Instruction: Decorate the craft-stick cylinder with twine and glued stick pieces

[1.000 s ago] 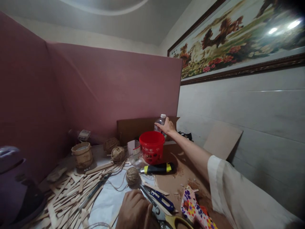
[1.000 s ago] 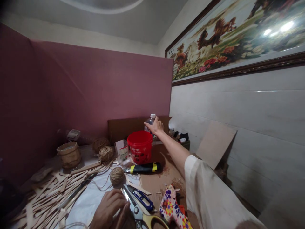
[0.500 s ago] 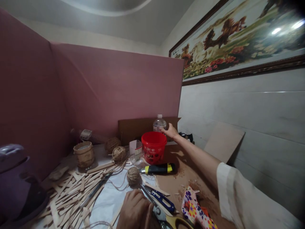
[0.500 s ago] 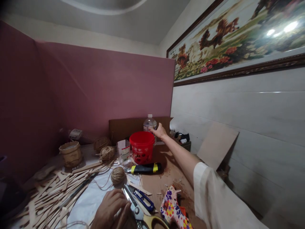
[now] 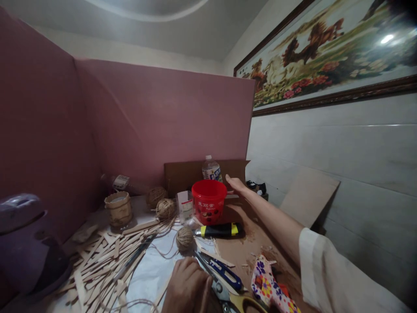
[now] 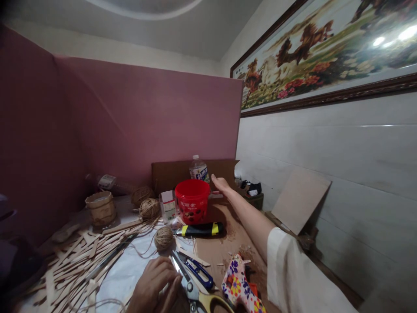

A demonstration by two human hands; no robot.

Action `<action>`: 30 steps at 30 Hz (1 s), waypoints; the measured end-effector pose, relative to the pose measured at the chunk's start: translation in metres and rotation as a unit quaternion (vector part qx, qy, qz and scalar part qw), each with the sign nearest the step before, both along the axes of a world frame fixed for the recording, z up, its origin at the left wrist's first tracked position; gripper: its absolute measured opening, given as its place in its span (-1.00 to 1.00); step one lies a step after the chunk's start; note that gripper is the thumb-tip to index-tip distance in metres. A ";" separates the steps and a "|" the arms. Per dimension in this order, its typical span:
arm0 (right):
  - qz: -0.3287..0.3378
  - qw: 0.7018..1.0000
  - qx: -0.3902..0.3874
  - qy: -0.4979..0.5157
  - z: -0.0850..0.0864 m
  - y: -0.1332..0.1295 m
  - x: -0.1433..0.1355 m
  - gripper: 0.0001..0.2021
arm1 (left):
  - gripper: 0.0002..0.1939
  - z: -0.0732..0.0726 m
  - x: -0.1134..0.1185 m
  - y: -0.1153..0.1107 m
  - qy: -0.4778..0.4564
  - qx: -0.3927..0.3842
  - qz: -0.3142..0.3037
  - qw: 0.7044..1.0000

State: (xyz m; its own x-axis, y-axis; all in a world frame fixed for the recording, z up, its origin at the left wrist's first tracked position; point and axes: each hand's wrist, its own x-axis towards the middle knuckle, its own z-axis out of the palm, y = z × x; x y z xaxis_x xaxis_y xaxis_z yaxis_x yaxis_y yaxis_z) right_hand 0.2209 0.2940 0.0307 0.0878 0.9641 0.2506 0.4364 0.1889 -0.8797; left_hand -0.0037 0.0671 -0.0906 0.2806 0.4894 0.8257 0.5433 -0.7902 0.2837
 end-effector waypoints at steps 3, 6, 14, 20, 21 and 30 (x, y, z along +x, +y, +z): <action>0.003 0.990 0.091 -0.108 0.010 -0.016 0.003 -0.69 | -0.80 0.000 0.000 -0.001 -0.006 -0.005 -0.003 1.000; 0.062 0.955 0.185 -0.224 0.015 -0.044 -0.001 -0.70 | -0.80 0.001 0.001 -0.002 -0.006 -0.011 -0.008 1.000; 0.177 0.845 0.285 -0.417 0.005 -0.088 -0.024 -0.73 | -0.81 0.014 0.002 -0.010 -0.007 -0.036 -0.007 0.999; 0.145 0.849 0.328 -0.388 0.017 -0.107 -0.017 -0.79 | -0.80 0.035 -0.003 -0.022 -0.020 -0.052 -0.027 0.998; 0.141 0.852 0.339 -0.374 0.020 -0.114 -0.015 -0.81 | -0.79 0.038 -0.005 -0.024 -0.038 -0.057 -0.033 0.997; 0.206 0.801 0.464 -0.316 0.025 -0.192 -0.016 -0.81 | -0.80 0.060 -0.014 -0.024 -0.276 -0.171 -0.035 0.945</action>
State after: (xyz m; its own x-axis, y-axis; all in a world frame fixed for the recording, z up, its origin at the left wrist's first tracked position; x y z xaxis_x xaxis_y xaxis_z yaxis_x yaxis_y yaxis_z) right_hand 0.2044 0.1015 0.0558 -0.6179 0.2502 0.7454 0.4709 0.8769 0.0960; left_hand -0.0180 0.0429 -0.0309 -0.1046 0.7506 0.6524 0.1886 -0.6291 0.7541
